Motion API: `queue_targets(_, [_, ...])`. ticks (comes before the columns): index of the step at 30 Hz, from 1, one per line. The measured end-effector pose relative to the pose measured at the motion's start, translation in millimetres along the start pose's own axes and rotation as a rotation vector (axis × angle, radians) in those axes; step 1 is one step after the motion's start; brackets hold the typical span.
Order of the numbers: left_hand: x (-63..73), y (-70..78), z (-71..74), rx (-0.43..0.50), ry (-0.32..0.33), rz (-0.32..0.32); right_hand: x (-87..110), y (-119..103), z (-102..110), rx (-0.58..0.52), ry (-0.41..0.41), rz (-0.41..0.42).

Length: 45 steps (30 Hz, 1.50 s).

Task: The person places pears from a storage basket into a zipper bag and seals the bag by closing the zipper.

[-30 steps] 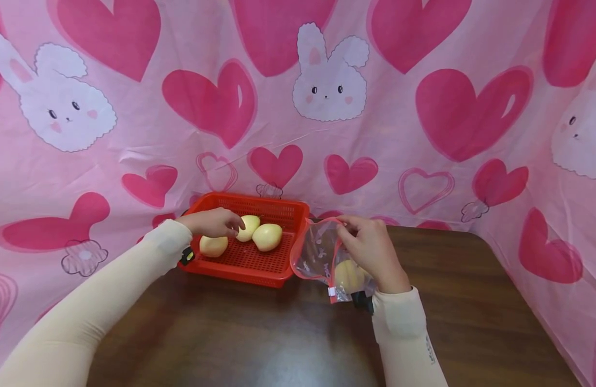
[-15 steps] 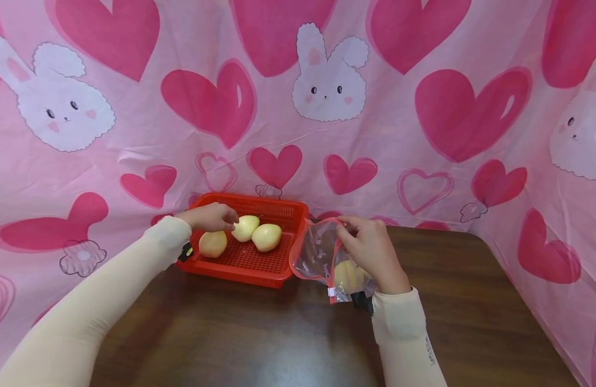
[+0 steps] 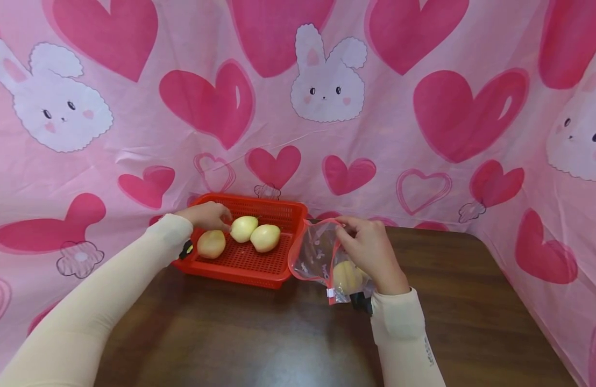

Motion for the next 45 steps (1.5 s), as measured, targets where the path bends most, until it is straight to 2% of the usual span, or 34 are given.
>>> queue_targets(5, [-0.6, -7.4, -0.4, -0.01, -0.027, 0.088, 0.4, -1.3, 0.6, -0.004, -0.004, -0.002])
queue_targets(12, [4.6, -8.4, 0.9, 0.002, -0.089, 0.13, 0.9, -1.5, 1.1, -0.003, -0.013, -0.011])
queue_targets(17, [7.7, -7.0, -0.6, 0.029, -0.176, 0.224, 2.0, -1.3, 0.5, -0.007, -0.011, -0.014])
queue_targets(20, [8.4, -6.3, -3.4, 0.008, -0.236, 0.264, 2.6, -1.7, -0.2, -0.006, -0.011, -0.014])
queue_targets(24, [8.1, -5.1, -7.8, -0.032, -0.291, 0.261, 2.8, -2.2, -1.2, -0.002, -0.009, -0.002])
queue_targets(27, [7.9, -5.3, -10.1, -0.022, -0.309, 0.274, 2.7, -2.0, -1.9, -0.001, -0.003, 0.012])
queue_targets(32, [6.6, -8.5, -13.6, -0.004, -0.317, 0.302, 2.8, -1.3, -2.4, 0.001, 0.003, 0.025])
queue_targets(38, [3.2, -14.8, -18.3, 0.006, -0.323, 0.297, 3.3, -0.9, -2.7, -0.002, 0.006, 0.039])
queue_targets(45, [2.7, -18.6, -24.7, 0.077, -0.32, 0.317, 4.6, -1.6, -3.2, 0.011, 0.017, 0.058])
Point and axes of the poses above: each hand's wrist, its own x-axis away from the middle knuckle, its own z-axis out of the back of the hand, y = z × x, the point moved 1 cm from there along -x, towards the middle knuckle, and after that the axes turned 9 degrees about z, right-handed, at the moved point
